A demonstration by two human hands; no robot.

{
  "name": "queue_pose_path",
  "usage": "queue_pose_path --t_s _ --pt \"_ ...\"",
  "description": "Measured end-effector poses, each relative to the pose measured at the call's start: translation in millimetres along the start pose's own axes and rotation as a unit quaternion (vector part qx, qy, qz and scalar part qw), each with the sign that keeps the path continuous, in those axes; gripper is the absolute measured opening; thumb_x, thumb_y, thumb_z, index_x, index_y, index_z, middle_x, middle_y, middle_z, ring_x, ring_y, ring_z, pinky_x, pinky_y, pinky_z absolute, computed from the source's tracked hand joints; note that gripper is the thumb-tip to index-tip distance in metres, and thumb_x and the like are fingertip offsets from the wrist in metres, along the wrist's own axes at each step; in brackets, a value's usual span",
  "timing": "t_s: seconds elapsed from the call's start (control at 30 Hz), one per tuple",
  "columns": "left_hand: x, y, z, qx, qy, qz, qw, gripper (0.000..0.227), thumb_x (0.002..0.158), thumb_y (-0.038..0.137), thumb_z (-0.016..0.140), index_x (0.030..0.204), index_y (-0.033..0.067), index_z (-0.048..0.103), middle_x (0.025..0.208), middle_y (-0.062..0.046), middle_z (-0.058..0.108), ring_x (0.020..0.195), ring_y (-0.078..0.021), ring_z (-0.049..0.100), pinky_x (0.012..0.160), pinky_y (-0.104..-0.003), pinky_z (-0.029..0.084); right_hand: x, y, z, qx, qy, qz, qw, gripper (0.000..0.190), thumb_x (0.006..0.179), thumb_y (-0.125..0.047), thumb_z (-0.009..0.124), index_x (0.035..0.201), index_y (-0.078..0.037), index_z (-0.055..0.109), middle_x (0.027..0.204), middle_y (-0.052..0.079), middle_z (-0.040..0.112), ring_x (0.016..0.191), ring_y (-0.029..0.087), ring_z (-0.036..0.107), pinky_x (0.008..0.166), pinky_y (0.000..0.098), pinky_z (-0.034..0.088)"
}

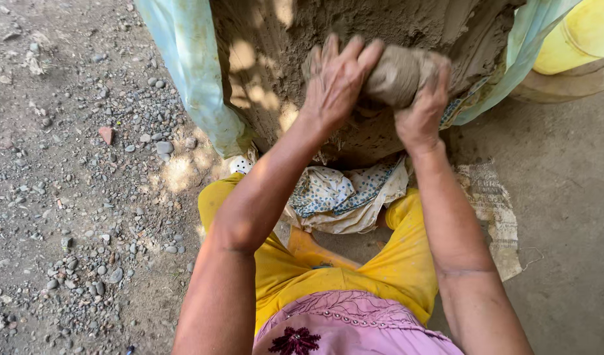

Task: The person pulls chunks of clay from a large mound and kneads the material with both hands on a sack-covered surface.

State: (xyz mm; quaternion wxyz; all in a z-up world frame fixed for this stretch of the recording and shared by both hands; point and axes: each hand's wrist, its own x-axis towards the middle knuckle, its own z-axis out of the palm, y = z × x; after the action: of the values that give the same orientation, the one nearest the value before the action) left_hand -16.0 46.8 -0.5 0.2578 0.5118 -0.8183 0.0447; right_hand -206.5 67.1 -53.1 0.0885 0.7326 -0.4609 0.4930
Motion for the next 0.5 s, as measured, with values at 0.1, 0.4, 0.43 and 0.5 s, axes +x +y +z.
queue_pose_path --t_s 0.1,0.4,0.43,0.5 --pt "35.8 -22.5 33.1 0.064 -0.033 0.004 0.997 0.020 0.100 0.009 0.061 0.119 0.0115 0.055 0.116 -0.012 0.068 0.105 -0.0401 0.069 0.070 -0.053 0.064 27.5 27.6 11.1 0.111 -0.037 0.021 0.993 0.057 0.103 -0.017 0.084 0.147 -0.002 0.051 0.126 0.010 0.065 0.118 0.028 0.068 0.097 0.0418 0.064" --pt "39.3 -10.1 -10.6 -0.072 -0.098 -0.039 0.992 0.087 0.065 0.047 0.095 0.130 0.0099 0.050 0.122 -0.021 0.062 0.111 -0.0427 0.063 0.083 -0.053 0.060 36.9 8.0 -11.0 0.130 -0.087 0.141 0.978 0.070 0.081 0.013 0.063 0.149 -0.003 0.051 0.142 0.013 0.067 0.136 0.027 0.066 0.120 0.0429 0.053" --pt "32.0 -8.3 -24.6 -0.068 -0.092 -0.040 0.993 0.087 0.065 0.047 0.095 0.130 0.0099 0.050 0.122 -0.021 0.062 0.111 -0.0427 0.063 0.083 -0.053 0.060 32.9 -5.4 -20.6 0.071 -0.111 0.125 0.983 0.074 0.078 0.012 0.073 0.147 -0.002 0.049 0.139 0.017 0.061 0.134 0.031 0.061 0.119 0.0441 0.051" --pt "15.2 -4.8 -46.0 -0.149 -0.127 -0.029 0.980 0.111 0.062 0.066 0.094 0.151 0.0212 0.044 0.120 -0.018 0.062 0.119 -0.0495 0.052 0.099 -0.065 0.044 19.8 -34.1 -36.7 0.014 -0.134 0.105 0.985 0.080 0.075 0.011 0.083 0.145 -0.001 0.046 0.136 0.021 0.056 0.133 0.036 0.057 0.119 0.0453 0.050"
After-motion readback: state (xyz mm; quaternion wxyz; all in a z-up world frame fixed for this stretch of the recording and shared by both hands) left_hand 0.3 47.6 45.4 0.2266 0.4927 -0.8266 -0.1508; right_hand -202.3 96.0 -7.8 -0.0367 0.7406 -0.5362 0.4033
